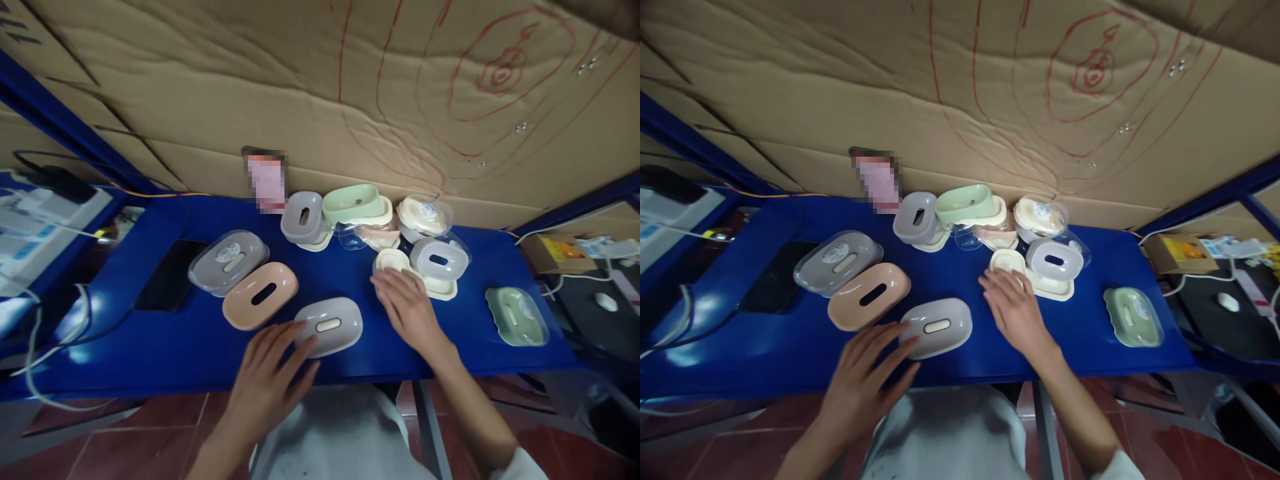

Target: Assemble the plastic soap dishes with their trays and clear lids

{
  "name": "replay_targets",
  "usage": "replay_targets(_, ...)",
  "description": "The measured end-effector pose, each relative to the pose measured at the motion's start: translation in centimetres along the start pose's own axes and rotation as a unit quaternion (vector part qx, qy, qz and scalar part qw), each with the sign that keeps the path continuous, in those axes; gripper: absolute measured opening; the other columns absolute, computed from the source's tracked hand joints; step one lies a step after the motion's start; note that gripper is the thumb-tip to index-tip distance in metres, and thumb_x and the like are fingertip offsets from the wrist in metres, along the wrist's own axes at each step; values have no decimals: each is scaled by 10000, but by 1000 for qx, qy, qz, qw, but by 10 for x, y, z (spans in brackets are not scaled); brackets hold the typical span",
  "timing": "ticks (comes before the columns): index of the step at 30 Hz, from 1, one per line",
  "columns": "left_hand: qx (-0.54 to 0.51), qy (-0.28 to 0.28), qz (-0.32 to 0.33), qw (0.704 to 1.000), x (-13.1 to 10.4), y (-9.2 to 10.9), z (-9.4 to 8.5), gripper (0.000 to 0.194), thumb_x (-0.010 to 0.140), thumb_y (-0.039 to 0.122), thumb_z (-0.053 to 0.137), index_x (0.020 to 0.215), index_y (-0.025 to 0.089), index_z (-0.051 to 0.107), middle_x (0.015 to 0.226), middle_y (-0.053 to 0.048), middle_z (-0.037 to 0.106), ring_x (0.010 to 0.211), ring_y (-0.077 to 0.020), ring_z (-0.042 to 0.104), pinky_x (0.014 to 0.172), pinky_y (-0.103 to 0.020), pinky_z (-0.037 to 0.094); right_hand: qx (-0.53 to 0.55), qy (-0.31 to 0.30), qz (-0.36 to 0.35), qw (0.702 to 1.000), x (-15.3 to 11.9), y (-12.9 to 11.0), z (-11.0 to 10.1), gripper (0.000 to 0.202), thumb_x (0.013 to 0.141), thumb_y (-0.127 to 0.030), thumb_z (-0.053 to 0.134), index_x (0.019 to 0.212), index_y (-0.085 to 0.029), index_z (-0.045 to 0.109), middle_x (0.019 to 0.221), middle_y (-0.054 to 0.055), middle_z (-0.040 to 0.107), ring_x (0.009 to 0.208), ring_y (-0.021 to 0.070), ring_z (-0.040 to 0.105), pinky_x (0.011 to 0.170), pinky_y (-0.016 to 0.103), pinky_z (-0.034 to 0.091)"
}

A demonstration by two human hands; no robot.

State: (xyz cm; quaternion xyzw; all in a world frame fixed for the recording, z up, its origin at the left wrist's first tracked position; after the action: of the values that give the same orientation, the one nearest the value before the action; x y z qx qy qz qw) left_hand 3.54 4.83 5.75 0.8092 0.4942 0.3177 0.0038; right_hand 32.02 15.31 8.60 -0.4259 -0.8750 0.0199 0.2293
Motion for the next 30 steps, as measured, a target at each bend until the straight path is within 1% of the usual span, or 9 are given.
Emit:
replay_targets(5, -17, -46, -3, 999, 3, 24, 37, 270, 1042, 273, 645, 1306, 227, 676, 1416, -115, 695, 1311, -294, 651, 1223, -546, 380, 130, 35, 230, 964, 72, 38, 21, 307, 1000, -379, 726, 1227, -188, 647, 1205, 148, 774, 1157, 334, 720, 1060, 501, 507)
replay_targets(10, -34, -35, -19, 999, 1, 24, 42, 262, 1047, 217, 621, 1305, 234, 665, 1424, -114, 684, 1341, -276, 638, 1226, -542, 410, 304, 59, 302, 902, 109, 52, 47, 390, 898, -406, 806, 966, -244, 458, 846, -30, 696, 841, 155, 721, 902, 318, 557)
replay_targets(14, -52, -36, -14, 998, 1, 14, 40, 298, 1024, 140, 633, 1308, 228, 651, 1469, -133, 627, 1390, -288, 603, 1222, -565, 448, 411, 84, 304, 856, 100, 51, 29, 320, 981, -455, 643, 968, -274, 380, 813, -73, 609, 758, 109, 701, 760, 245, 574)
replay_targets(19, -96, -42, -12, 994, 7, 1, 38, 287, 991, 110, 672, 1260, 205, 636, 1556, -165, 517, 1500, -341, 494, 1233, -609, 460, 476, 94, 327, 811, 47, 43, 4, 300, 969, -474, 645, 1142, -264, 519, 770, -77, 536, 571, 117, 558, 573, 265, 528)
replay_targets(21, -117, -48, -6, 992, 9, -2, 36, 279, 990, 104, 668, 1244, 213, 628, 1552, -150, 523, 1501, -334, 496, 1237, -613, 462, 442, 102, 330, 828, 21, 38, 2, 360, 989, -500, 641, 1259, -274, 564, 879, -34, 598, 637, 132, 587, 610, 283, 551)
replay_targets(24, -132, -50, -2, 990, 11, -5, 36, 289, 988, 97, 667, 1245, 219, 617, 1553, -145, 523, 1502, -333, 497, 1237, -622, 462, 244, 117, 297, 916, -7, 28, 2, 514, 1029, -567, 599, 1450, -276, 544, 1295, 110, 628, 1091, 251, 685, 922, 430, 606)
replay_targets(26, -135, -53, -1, 989, 10, -7, 37, 297, 987, 93, 666, 1250, 219, 612, 1552, -149, 521, 1504, -336, 494, 1240, -629, 456, 85, 102, 252, 959, -15, 21, 1, 682, 1004, -612, 640, 1566, -264, 473, 1600, 196, 436, 1463, 390, 489, 1141, 606, 479)
replay_targets(28, -139, -57, -4, 989, 10, -7, 37, 310, 984, 92, 668, 1259, 222, 610, 1551, -148, 524, 1507, -343, 493, 1239, -638, 453, -16, 49, 189, 981, -15, 16, 3, 749, 987, -613, 675, 1609, -268, 440, 1716, 205, 301, 1585, 462, 314, 1205, 703, 367)
replay_targets(30, -141, -54, -11, 988, 11, -7, 38, 324, 976, 93, 674, 1265, 229, 612, 1561, -146, 521, 1507, -353, 495, 1232, -644, 459, -50, -4, 126, 991, -12, 12, 7, 683, 1017, -545, 662, 1606, -270, 454, 1674, 196, 416, 1559, 443, 383, 1207, 683, 383)
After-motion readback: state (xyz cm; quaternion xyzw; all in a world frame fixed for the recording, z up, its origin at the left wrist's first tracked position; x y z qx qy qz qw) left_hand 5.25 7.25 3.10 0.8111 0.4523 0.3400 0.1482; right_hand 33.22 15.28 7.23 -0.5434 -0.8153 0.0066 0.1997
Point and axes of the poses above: each hand's wrist, its own x-axis towards the middle knuckle, its own z-axis out of the palm, y = z × x, the point moved 1 cm from there along x, towards the middle knuckle
